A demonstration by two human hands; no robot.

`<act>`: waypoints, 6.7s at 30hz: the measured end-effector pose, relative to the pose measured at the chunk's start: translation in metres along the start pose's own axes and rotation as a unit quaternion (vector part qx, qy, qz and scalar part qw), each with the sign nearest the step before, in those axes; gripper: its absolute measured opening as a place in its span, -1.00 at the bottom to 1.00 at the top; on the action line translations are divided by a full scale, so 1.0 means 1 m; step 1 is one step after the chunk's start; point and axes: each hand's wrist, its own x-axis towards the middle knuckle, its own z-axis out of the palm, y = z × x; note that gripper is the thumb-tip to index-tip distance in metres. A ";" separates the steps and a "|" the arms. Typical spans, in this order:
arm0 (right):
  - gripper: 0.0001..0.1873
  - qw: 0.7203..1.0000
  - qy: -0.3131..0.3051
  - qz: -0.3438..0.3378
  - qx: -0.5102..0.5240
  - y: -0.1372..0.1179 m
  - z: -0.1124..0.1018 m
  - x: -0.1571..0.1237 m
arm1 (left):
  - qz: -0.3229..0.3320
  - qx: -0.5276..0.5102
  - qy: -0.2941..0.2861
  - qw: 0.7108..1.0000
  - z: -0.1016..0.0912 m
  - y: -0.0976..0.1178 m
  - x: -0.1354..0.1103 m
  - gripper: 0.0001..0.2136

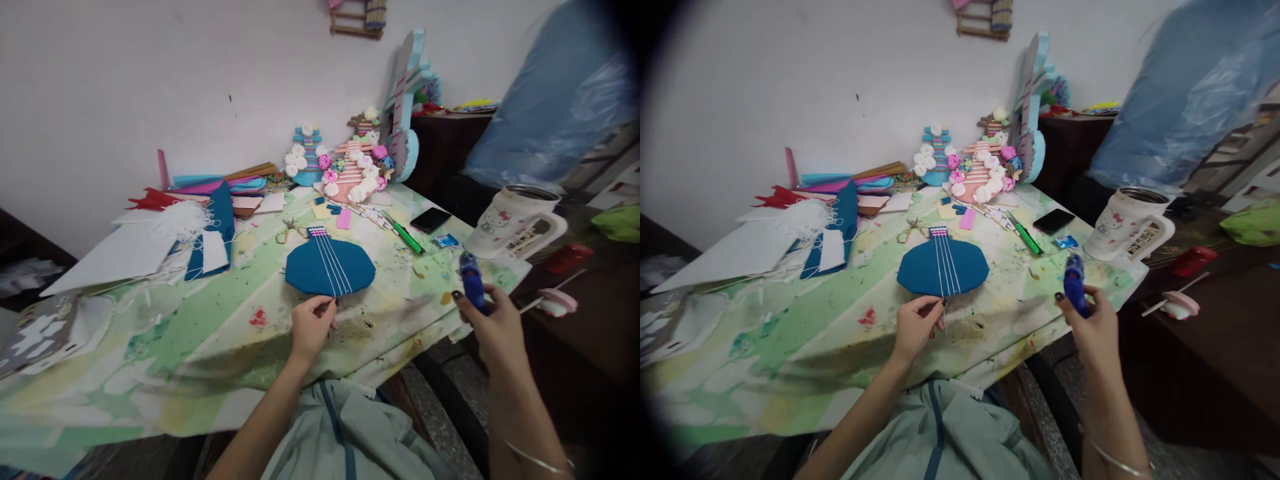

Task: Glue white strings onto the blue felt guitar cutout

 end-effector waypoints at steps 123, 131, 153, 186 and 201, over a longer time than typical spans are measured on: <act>-0.58 0.729 -0.325 0.323 0.509 -0.085 0.064 -0.133 | 0.128 -0.068 -0.068 0.987 -0.014 -0.022 -0.005 -0.86; -0.58 0.656 -0.339 0.386 0.553 -0.090 0.062 -0.131 | 0.127 -0.062 -0.062 0.988 -0.014 -0.021 -0.005 -0.87; -0.61 0.543 -0.354 0.444 0.619 -0.091 0.060 -0.130 | 0.132 -0.058 -0.066 0.987 -0.015 -0.022 -0.005 -0.88; -0.64 0.818 -0.203 0.259 0.472 -0.071 0.052 -0.134 | 0.131 -0.052 -0.070 0.987 -0.017 -0.023 -0.003 -0.84; -0.49 0.994 -0.053 0.000 -0.100 0.006 0.037 -0.037 | 0.087 -0.060 -0.072 0.992 -0.012 -0.016 -0.002 -0.81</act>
